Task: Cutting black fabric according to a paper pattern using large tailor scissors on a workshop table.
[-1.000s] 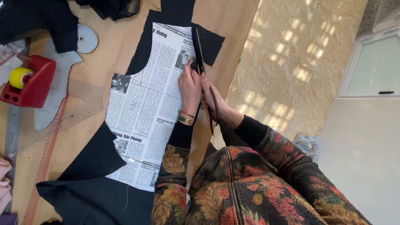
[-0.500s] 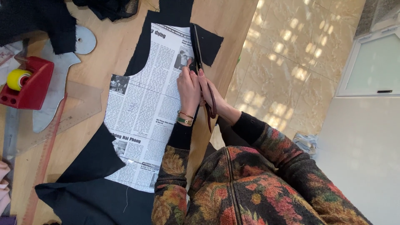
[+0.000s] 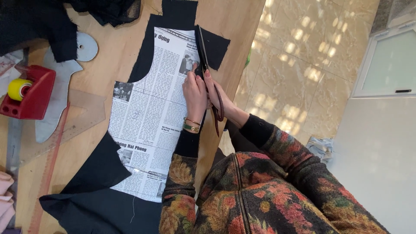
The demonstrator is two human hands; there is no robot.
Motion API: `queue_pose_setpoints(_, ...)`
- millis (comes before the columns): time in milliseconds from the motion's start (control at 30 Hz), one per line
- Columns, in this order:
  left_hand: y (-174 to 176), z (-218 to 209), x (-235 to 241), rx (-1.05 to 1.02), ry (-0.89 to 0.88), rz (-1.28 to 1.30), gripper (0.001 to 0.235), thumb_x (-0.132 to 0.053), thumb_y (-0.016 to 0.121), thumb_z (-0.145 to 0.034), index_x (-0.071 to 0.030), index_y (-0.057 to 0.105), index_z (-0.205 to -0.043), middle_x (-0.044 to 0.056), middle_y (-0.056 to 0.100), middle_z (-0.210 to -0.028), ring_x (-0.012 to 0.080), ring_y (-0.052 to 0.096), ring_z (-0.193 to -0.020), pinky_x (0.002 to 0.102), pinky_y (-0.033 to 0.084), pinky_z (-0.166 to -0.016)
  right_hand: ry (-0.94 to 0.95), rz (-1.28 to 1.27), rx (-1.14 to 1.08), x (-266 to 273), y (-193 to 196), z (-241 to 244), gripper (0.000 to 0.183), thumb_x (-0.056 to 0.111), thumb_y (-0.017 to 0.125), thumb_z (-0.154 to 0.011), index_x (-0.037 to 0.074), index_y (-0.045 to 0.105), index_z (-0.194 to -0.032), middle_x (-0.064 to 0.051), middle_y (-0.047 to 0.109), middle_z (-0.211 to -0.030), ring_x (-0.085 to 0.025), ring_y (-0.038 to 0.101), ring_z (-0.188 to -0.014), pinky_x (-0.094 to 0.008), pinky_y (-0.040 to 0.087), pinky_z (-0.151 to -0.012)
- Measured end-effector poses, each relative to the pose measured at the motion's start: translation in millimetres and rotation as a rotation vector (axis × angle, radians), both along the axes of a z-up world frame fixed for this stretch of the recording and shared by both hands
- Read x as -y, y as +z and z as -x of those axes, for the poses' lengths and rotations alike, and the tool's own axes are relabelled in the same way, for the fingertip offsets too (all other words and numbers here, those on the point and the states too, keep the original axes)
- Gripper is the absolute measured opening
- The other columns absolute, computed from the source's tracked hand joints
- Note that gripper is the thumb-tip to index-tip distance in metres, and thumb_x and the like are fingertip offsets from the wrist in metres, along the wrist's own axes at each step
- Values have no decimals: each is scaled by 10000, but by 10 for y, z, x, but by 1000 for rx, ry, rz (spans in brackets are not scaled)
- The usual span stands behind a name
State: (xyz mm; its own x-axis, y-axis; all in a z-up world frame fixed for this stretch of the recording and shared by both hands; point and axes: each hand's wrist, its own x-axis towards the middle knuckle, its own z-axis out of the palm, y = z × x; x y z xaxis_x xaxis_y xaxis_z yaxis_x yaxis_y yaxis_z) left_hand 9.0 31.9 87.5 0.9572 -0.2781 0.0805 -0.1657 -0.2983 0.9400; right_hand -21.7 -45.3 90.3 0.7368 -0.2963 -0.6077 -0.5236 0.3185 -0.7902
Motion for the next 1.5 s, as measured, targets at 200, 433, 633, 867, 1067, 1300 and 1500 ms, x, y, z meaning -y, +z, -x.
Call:
queue_pose_setpoints(200, -66, -4, 32, 30, 25, -27, 216, -211, 349, -1080, -76, 427, -931, 218, 507, -766, 440, 547, -841, 443, 401, -833, 58, -131, -75, 107, 22, 53, 641, 811, 374, -903, 176, 456, -872, 95, 287, -665, -1, 290, -410, -154, 291, -368)
queue_pose_setpoints(433, -400, 17, 116, 87, 55, -8, 232, -230, 466, -1085, -75, 415, -919, 315, 603, -1339, 474, 602, -962, 482, 455, -811, 232, -304, -152, 885, -305, 156, 805, 894, 244, -864, 152, 465, -1085, 25, 308, -722, -51, 248, -469, -193, 261, -418)
queue_pose_setpoints(633, -264, 40, 182, 33, 123, -51, 223, -194, 493, -1088, -111, 414, -897, 288, 627, -1348, 445, 654, -991, 474, 479, -841, 585, -101, -173, 1772, -111, -21, 891, 891, 199, -900, 110, 528, -1174, -39, 413, -762, -100, 301, -503, -263, 332, -457)
queue_pose_setpoints(867, -358, 49, 334, 76, 169, -227, 195, -190, 530, -1073, -130, 435, -913, 223, 664, -1338, 378, 669, -940, 461, 471, -815, 1038, 84, -152, 2640, -37, -606, 742, 734, 242, -1028, 63, 510, -1196, -40, 435, -766, -102, 353, -547, -269, 377, -535)
queue_pose_setpoints(1067, -347, 61, 507, 112, 292, -389, 173, -216, 548, -1072, -144, 462, -940, 167, 702, -1309, 336, 686, -966, 452, 482, -842, 1232, 126, -35, 2760, 84, -999, 605, 618, 281, -1074, 61, 505, -1150, -32, 419, -794, -91, 332, -595, -231, 329, -523)
queue_pose_setpoints(1300, -521, 16, 551, 55, 370, -347, 166, -278, 525, -1081, -165, 470, -971, 107, 734, -1259, 301, 715, -988, 437, 493, -866, 1336, 203, -29, 2676, 243, -1257, 546, 597, 272, -1086, 99, 488, -1022, 0, 414, -771, -76, 331, -616, -219, 316, -526)
queue_pose_setpoints(1500, -422, -1, 575, 51, 395, -357, 140, -279, 544, -1070, -169, 478, -1016, 82, 761, -1173, 316, 718, -972, 457, 498, -856, 1261, 56, -105, 3126, -58, -1102, 570, 606, 265, -1081, 88, 498, -1035, -31, 389, -739, -69, 299, -572, -191, 295, -489)
